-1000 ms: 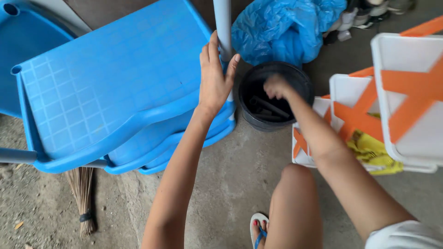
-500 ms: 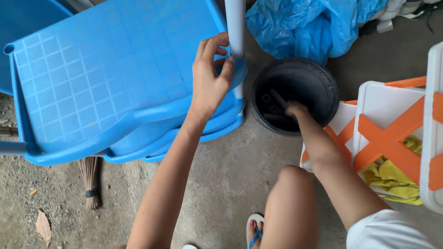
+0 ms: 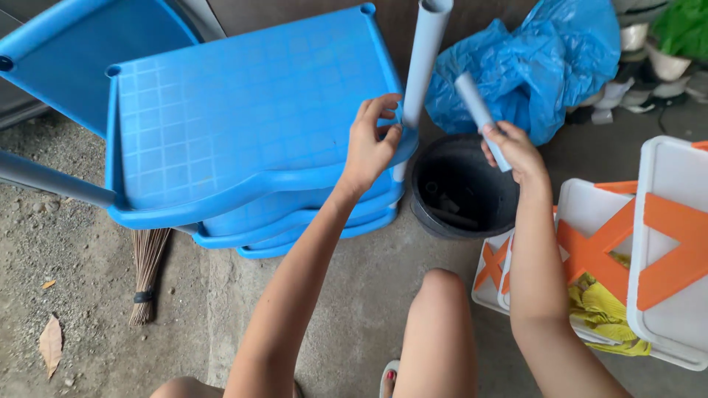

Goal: The person assembles a blue plastic tiered shelf by inserting plastic support tubes into the corners of the shelves and stacking them together.

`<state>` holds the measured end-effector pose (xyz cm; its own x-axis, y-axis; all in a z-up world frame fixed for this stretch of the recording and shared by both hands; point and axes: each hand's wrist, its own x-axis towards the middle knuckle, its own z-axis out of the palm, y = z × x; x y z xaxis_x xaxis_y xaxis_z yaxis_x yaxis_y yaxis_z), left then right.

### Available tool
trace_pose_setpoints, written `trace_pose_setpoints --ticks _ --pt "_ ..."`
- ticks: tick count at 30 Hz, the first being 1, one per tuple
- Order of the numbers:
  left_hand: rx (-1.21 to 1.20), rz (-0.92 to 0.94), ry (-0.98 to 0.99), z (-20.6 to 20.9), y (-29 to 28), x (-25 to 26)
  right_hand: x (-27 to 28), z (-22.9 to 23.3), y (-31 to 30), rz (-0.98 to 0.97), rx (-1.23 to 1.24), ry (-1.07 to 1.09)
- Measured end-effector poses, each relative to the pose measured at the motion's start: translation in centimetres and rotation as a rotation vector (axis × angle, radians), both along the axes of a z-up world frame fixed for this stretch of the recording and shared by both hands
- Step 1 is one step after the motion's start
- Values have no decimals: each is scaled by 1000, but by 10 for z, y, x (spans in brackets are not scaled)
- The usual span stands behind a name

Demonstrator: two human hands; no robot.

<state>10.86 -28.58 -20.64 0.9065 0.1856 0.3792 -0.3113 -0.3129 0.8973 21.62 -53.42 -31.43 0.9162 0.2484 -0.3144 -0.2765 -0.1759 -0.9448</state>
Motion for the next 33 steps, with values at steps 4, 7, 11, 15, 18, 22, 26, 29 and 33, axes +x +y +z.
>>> trace_pose_setpoints --ticks 4,7,11,15,18,22,26,29,33 --pt "155 14 5 16 5 -11 -24 62 29 31 472 -82" --pt "375 -3 -91 25 18 -27 -39 84 49 96 566 -124" --pt "510 -43 -81 27 41 -35 -52 99 74 122 582 -171" --pt "458 -21 -122 21 56 -33 -65 114 88 118 601 -300" --pt "456 -13 -180 22 58 -37 -73 124 96 121 519 -365" --pt "970 -35 -186 24 53 -44 -71 129 110 29 517 -364" --pt "1235 -44 -248 13 56 -48 -67 136 132 82 589 -353" --pt "1284 -164 -341 8 67 -56 -76 140 137 104 568 -329" --pt "1276 -326 -450 14 87 -88 -77 142 126 147 604 -146"
